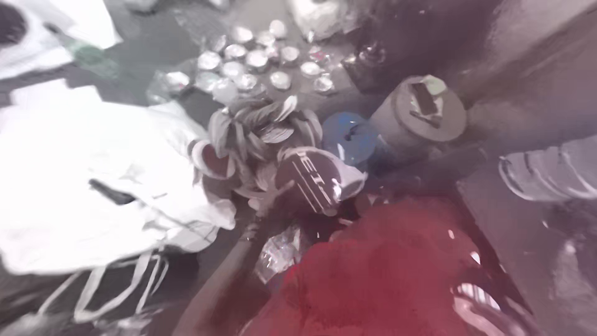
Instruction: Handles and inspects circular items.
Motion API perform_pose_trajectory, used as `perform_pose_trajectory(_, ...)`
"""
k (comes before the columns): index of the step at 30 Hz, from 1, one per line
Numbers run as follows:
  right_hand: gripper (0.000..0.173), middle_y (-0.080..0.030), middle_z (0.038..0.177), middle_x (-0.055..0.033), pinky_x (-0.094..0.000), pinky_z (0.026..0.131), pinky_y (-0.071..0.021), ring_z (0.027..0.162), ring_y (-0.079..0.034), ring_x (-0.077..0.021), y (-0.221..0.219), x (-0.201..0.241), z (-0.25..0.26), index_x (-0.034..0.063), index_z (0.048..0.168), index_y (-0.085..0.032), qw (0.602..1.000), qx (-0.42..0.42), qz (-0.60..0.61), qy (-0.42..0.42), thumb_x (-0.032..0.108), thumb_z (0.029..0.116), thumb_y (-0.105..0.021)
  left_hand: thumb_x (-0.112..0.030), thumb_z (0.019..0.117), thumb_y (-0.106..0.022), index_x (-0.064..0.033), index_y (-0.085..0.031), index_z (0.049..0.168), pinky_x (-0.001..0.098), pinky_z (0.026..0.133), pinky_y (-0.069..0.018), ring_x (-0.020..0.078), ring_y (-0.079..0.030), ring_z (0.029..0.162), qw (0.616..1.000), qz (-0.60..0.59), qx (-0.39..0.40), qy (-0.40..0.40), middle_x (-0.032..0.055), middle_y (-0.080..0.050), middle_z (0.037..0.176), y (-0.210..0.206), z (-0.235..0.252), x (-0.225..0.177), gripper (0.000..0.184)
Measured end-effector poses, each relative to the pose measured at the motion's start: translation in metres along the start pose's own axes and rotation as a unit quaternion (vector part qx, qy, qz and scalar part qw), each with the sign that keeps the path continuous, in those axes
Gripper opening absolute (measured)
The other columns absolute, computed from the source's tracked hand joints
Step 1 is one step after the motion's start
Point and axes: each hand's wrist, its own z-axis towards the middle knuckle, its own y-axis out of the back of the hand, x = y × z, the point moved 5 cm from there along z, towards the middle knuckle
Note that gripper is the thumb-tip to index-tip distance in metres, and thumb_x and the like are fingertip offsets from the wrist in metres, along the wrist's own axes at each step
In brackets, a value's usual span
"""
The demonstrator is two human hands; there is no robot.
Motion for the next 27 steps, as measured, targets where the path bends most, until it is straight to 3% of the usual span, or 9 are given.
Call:
perform_pose_trajectory(3, 0.049, -0.071, 0.123, 0.0110, -0.0228, 0.093, -0.0582, 0.109, -0.068, -0.0012, -0.028, 0.033, 0.000, 0.0158, 0.144, -0.049, 0.991, 0.028, 0.130, 0.001, 0.048, 0.1068, -0.045, -0.023, 0.0897, -0.075, 0.0023, -0.040, 0.137, 0.0263, 0.085, -0.0579, 0.0062, -0.067, 0.095, 0.972, -0.138, 0.186, -0.050, 0.0028, -0.068, 0.108, -0.100, -0.047, -0.003, 0.064)
perform_pose_trajectory(7, 0.092, -0.055, 0.145, 0.0071, -0.0226, 0.108, -0.0481, 0.129, -0.054, 0.0000, -0.030, 0.054, -0.012, 0.0006, 0.155, -0.023, 0.956, -0.028, 0.290, -0.041, 0.055, 0.0936, -0.065, -0.039, 0.0727, -0.089, -0.0079, -0.050, 0.125, 0.0319, 0.084, -0.0615, 0.0101, -0.072, 0.092, 0.926, -0.207, 0.315, 0.023, -0.0011, -0.073, 0.101, -0.217, -0.118, -0.008, 0.073)
perform_pose_trajectory(10, 0.066, -0.068, 0.118, 0.0134, -0.0208, 0.096, -0.0549, 0.108, -0.064, 0.0030, -0.008, 0.048, -0.024, 0.0090, 0.138, -0.043, 0.909, -0.180, 0.365, -0.089, 0.046, 0.0913, -0.072, -0.032, 0.0754, -0.088, -0.0050, -0.040, 0.133, 0.0308, 0.083, -0.0621, 0.0095, -0.072, 0.093, 0.907, -0.177, 0.375, 0.070, -0.0011, -0.071, 0.103, -0.267, -0.160, 0.005, 0.080)
perform_pose_trajectory(13, 0.046, -0.068, 0.114, 0.0066, -0.0224, 0.098, -0.0551, 0.107, -0.065, 0.0003, 0.019, 0.033, -0.030, -0.0003, 0.134, -0.044, 0.888, -0.267, 0.360, -0.104, 0.032, 0.1042, -0.057, -0.041, 0.0766, -0.086, -0.0043, -0.042, 0.135, 0.0289, 0.084, -0.0613, 0.0072, -0.071, 0.095, 0.891, -0.102, 0.438, 0.062, -0.0027, -0.071, 0.106, -0.296, -0.187, 0.015, 0.082)
perform_pose_trajectory(16, 0.045, -0.067, 0.109, 0.0065, -0.0193, 0.093, -0.0546, 0.101, -0.064, 0.0035, 0.059, 0.018, -0.036, -0.0043, 0.134, -0.048, 0.903, -0.317, 0.271, -0.107, 0.033, 0.1073, -0.046, -0.014, 0.0905, -0.068, -0.0021, -0.047, 0.131, 0.0287, 0.085, -0.0608, 0.0082, -0.070, 0.095, 0.897, -0.056, 0.431, 0.084, 0.0001, -0.071, 0.104, -0.315, -0.205, 0.017, 0.048)
perform_pose_trajectory(21, 0.028, -0.071, 0.089, 0.0057, -0.0256, 0.063, -0.0617, 0.069, -0.069, -0.0057, 0.161, -0.019, -0.100, 0.0068, 0.129, -0.054, 0.877, -0.465, 0.083, -0.090, 0.021, 0.1093, -0.039, -0.026, 0.1024, -0.052, -0.0140, -0.063, 0.120, 0.0325, 0.075, -0.0635, 0.0115, -0.074, 0.087, 0.909, -0.020, 0.392, 0.140, 0.0021, -0.075, 0.097, -0.324, -0.209, 0.022, 0.023)
perform_pose_trajectory(22, 0.030, -0.068, 0.091, -0.0024, -0.0304, 0.066, -0.0599, 0.072, -0.067, -0.0113, 0.175, -0.026, -0.118, 0.0001, 0.129, -0.055, 0.884, -0.435, -0.057, -0.161, 0.015, 0.1071, -0.043, -0.031, 0.1019, -0.056, -0.0125, -0.064, 0.123, 0.0366, 0.079, -0.0629, 0.0150, -0.073, 0.091, 0.907, -0.032, 0.396, 0.140, 0.0054, -0.074, 0.101, -0.325, -0.205, 0.025, 0.029)
perform_pose_trajectory(24, 0.045, -0.068, 0.110, -0.0326, -0.0675, 0.087, -0.0506, 0.101, -0.067, -0.0488, 0.184, -0.043, -0.138, -0.0059, 0.135, -0.057, 0.877, -0.276, -0.209, -0.334, 0.023, 0.1012, -0.063, -0.045, 0.1050, -0.047, -0.0145, -0.060, 0.129, 0.0400, 0.086, -0.0607, 0.0164, -0.071, 0.101, 0.909, -0.037, 0.391, 0.139, 0.0055, -0.072, 0.111, -0.330, -0.202, 0.030, 0.041)
perform_pose_trajectory(27, 0.074, -0.058, 0.136, -0.0321, -0.0673, 0.104, -0.0419, 0.126, -0.057, -0.0483, 0.162, -0.063, -0.138, -0.0046, 0.146, -0.049, 0.906, -0.230, -0.177, -0.309, 0.041, 0.0926, -0.072, -0.055, 0.1068, -0.029, -0.0205, -0.057, 0.129, 0.0388, 0.087, -0.0589, 0.0138, -0.068, 0.105, 0.908, -0.081, 0.381, 0.154, 0.0011, -0.070, 0.113, -0.341, -0.208, 0.033, 0.050)
